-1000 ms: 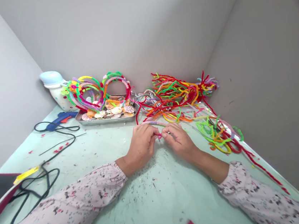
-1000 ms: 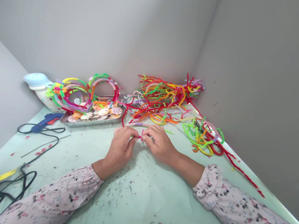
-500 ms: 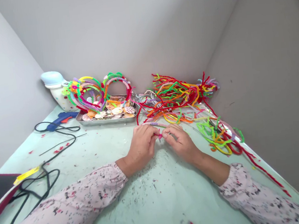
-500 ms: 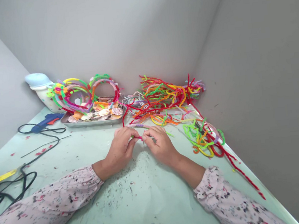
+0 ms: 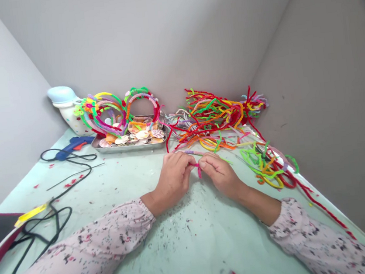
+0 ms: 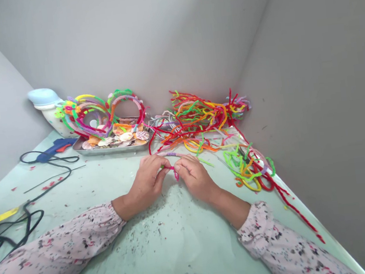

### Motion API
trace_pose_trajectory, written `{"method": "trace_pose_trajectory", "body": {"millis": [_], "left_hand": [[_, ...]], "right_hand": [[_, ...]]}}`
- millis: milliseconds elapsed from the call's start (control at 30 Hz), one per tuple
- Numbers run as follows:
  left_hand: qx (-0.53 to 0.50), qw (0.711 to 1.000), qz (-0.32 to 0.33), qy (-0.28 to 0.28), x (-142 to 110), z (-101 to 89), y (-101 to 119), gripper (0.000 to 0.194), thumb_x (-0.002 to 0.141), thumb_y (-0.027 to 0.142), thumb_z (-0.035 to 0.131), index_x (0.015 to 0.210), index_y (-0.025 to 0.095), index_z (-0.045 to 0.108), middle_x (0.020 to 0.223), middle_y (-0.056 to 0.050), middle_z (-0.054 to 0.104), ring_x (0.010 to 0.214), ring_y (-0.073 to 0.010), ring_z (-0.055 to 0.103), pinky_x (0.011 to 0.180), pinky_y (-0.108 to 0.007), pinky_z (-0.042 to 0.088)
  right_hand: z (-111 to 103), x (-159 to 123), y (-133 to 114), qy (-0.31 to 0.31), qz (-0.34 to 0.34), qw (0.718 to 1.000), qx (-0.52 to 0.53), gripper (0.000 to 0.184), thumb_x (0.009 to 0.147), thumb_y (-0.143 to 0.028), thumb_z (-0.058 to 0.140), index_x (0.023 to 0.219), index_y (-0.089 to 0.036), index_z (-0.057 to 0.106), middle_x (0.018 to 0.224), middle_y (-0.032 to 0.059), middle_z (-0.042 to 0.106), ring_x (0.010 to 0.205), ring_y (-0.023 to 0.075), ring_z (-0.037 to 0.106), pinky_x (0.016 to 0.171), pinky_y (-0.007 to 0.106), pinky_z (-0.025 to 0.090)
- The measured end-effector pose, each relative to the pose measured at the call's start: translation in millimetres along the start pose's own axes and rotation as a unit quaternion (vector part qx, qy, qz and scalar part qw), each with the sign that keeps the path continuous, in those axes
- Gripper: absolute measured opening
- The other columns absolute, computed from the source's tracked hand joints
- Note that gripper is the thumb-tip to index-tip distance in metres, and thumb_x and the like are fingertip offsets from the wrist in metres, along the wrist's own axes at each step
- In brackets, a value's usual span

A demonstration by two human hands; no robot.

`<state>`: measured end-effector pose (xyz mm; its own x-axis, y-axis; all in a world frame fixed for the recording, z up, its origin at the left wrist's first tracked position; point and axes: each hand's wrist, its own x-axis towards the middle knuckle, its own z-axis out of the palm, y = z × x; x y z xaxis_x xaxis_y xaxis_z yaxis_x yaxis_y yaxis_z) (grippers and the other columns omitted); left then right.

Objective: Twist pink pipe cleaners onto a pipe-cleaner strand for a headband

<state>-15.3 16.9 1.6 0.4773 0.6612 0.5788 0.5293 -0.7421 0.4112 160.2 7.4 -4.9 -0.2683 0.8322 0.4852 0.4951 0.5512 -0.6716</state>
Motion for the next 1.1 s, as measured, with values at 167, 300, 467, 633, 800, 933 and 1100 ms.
{"method": "trace_pose_trajectory", "body": {"millis": [167,300,467,633,800,933,1100], "left_hand": [[-0.005,1.000,-0.002,0.007,-0.9,0.2,-0.6,0.013,0.087,0.009,0.043,0.091,0.018,0.051,0.088,-0.002,0.059,0.088,-0.0177,0.051,0.087,-0.035,0.036],[-0.008,1.000,-0.005,0.010,-1.7,0.6,-1.6,0.011,0.088,0.010,0.043,0.091,0.018,0.051,0.088,-0.002,0.059,0.089,-0.0174,0.051,0.088,-0.035,0.036],[-0.003,1.000,-0.004,0.001,-1.3,0.6,-1.6,0.012,0.088,0.011,0.043,0.091,0.019,0.051,0.089,-0.003,0.059,0.090,-0.0181,0.052,0.089,-0.036,0.036],[0.004,1.000,-0.002,-0.001,-0.3,0.1,0.0,0.012,0.087,0.010,0.043,0.090,0.018,0.052,0.088,-0.002,0.059,0.089,-0.0176,0.052,0.087,-0.035,0.036],[-0.007,1.000,-0.007,0.004,-0.5,-0.5,1.0,0.011,0.087,0.012,0.044,0.090,0.019,0.052,0.088,-0.002,0.060,0.088,-0.0178,0.053,0.086,-0.035,0.036],[-0.020,1.000,-0.011,0.003,-0.7,-2.6,1.7,0.007,0.089,0.017,0.045,0.092,0.019,0.052,0.090,-0.003,0.060,0.091,-0.0184,0.053,0.086,-0.036,0.036],[-0.015,1.000,-0.015,-0.004,-0.6,-4.5,1.2,0.012,0.091,0.021,0.043,0.094,0.019,0.054,0.092,-0.005,0.061,0.094,-0.0193,0.053,0.087,-0.037,0.036]], "right_hand": [[-0.3,-0.3,-0.9,0.004,0.008,1.000,-0.005,0.025,0.092,-0.030,0.043,0.071,-0.021,0.054,0.076,0.0005,0.055,0.088,0.0181,0.054,0.087,0.035,0.040],[-0.5,-0.2,-1.5,0.019,0.003,0.999,-0.031,0.021,0.091,-0.030,0.046,0.075,-0.021,0.056,0.078,0.0009,0.056,0.088,0.0184,0.053,0.086,0.035,0.039],[-0.6,0.4,-1.4,0.011,-0.002,0.999,-0.036,0.025,0.091,-0.030,0.043,0.071,-0.021,0.055,0.072,0.0000,0.054,0.080,0.0174,0.052,0.083,0.035,0.041],[0.2,0.3,-0.4,0.001,-0.004,1.000,-0.014,0.031,0.093,-0.029,0.039,0.066,-0.021,0.051,0.068,-0.0007,0.050,0.078,0.0170,0.052,0.088,0.037,0.041],[0.4,0.4,-0.5,-0.003,-0.009,1.000,0.002,0.031,0.093,-0.030,0.038,0.065,-0.022,0.049,0.066,-0.0008,0.051,0.081,0.0175,0.054,0.094,0.038,0.039],[-0.3,0.0,-1.2,0.002,0.004,1.000,0.000,0.029,0.092,-0.030,0.041,0.068,-0.021,0.052,0.072,0.0002,0.054,0.088,0.0186,0.055,0.092,0.038,0.039],[-2.4,-1.4,-3.4,0.021,-0.006,1.000,-0.019,0.018,0.091,-0.027,0.045,0.079,-0.022,0.058,0.083,0.0022,0.059,0.096,0.0204,0.055,0.092,0.039,0.039]]}}
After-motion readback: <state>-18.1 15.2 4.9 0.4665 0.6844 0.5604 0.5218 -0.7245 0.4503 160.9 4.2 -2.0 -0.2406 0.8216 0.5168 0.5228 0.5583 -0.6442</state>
